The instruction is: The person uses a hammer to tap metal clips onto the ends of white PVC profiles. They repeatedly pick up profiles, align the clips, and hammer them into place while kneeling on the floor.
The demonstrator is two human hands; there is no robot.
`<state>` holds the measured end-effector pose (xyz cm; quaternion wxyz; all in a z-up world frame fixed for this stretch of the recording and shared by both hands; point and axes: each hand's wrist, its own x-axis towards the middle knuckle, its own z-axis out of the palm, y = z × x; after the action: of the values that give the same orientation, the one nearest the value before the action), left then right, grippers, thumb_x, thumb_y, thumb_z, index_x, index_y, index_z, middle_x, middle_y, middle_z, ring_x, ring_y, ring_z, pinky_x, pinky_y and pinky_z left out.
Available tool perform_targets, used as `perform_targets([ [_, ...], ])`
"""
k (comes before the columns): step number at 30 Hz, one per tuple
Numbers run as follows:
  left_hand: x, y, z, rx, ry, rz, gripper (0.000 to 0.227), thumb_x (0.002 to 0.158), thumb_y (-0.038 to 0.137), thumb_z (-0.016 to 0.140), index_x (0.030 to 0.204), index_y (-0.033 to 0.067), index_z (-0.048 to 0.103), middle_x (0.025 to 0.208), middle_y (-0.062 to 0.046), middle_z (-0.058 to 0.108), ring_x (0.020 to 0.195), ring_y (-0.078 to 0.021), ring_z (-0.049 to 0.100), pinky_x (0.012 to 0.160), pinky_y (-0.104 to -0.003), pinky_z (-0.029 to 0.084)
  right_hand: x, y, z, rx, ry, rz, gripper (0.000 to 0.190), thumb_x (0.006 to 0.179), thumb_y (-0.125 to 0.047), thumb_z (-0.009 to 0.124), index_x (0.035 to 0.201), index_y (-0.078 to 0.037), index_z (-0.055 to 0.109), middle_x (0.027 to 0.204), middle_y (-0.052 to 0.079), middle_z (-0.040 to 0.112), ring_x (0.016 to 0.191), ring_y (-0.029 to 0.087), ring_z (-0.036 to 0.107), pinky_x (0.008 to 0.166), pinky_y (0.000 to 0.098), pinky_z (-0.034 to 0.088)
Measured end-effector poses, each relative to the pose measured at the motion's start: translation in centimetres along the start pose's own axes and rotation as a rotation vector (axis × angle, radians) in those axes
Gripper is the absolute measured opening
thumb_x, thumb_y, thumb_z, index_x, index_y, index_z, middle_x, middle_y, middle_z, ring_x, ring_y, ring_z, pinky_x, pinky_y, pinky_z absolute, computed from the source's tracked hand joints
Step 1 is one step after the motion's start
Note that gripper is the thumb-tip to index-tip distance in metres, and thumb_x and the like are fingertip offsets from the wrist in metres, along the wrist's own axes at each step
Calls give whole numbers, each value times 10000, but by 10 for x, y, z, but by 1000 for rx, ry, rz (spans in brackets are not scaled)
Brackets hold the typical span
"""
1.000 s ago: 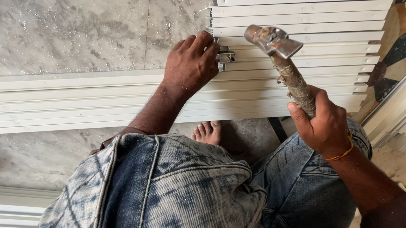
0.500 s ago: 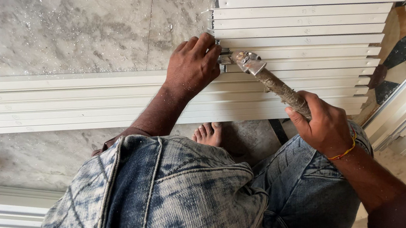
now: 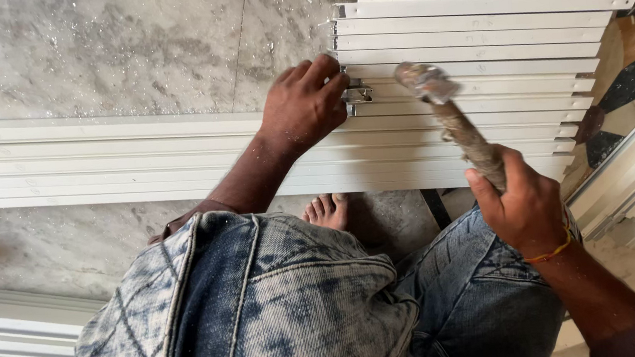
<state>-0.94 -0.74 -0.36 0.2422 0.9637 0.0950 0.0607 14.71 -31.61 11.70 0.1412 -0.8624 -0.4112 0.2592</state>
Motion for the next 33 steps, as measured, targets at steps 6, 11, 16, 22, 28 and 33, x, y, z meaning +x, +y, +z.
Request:
perform_targets([
  [6,-5,6,-14,-331,2,-71,273,867,209,794,1112,146,689,1107,-33,646,958,-174,700,804,-328,626,-10,2,-12,31,72,86,429,1061,-343,652,1252,39,616,867,182,726,781,304,742,667,400,576],
  [11,-6,8,-13,-200,-13,-56,277,879,213,790,1134,162,694,1053,-14,650,934,-170,702,781,-342,621,-6,-3,-9,49,60,61,459,1053,-350,653,1287,43,609,924,198,736,833,329,750,709,404,592],
  [16,-6,11,-4,-183,-27,-43,275,875,228,793,1121,167,687,1005,-32,634,856,-174,692,738,-355,621,-3,-2,-6,16,14,97,458,1009,-353,676,1238,41,638,826,196,725,739,327,743,647,414,590],
  [22,-17,19,-2,-216,26,-50,263,885,176,767,1131,156,675,994,-24,617,881,-182,701,740,-358,622,-4,-5,-4,34,23,56,452,1027,-348,668,1252,43,635,852,200,722,767,334,742,677,417,591],
  [28,-19,19,3,-170,-15,-59,275,874,176,767,1130,157,668,987,-26,615,860,-187,695,747,-370,619,-4,-3,-4,49,37,37,451,1040,-335,661,1270,50,618,887,202,728,804,328,748,692,407,594],
  [33,-22,20,7,-166,-26,-77,305,861,181,765,1146,129,667,1017,-37,633,862,-191,696,736,-375,613,-5,0,-3,49,33,34,465,1038,-328,656,1271,71,607,882,209,726,799,314,749,675,396,593],
])
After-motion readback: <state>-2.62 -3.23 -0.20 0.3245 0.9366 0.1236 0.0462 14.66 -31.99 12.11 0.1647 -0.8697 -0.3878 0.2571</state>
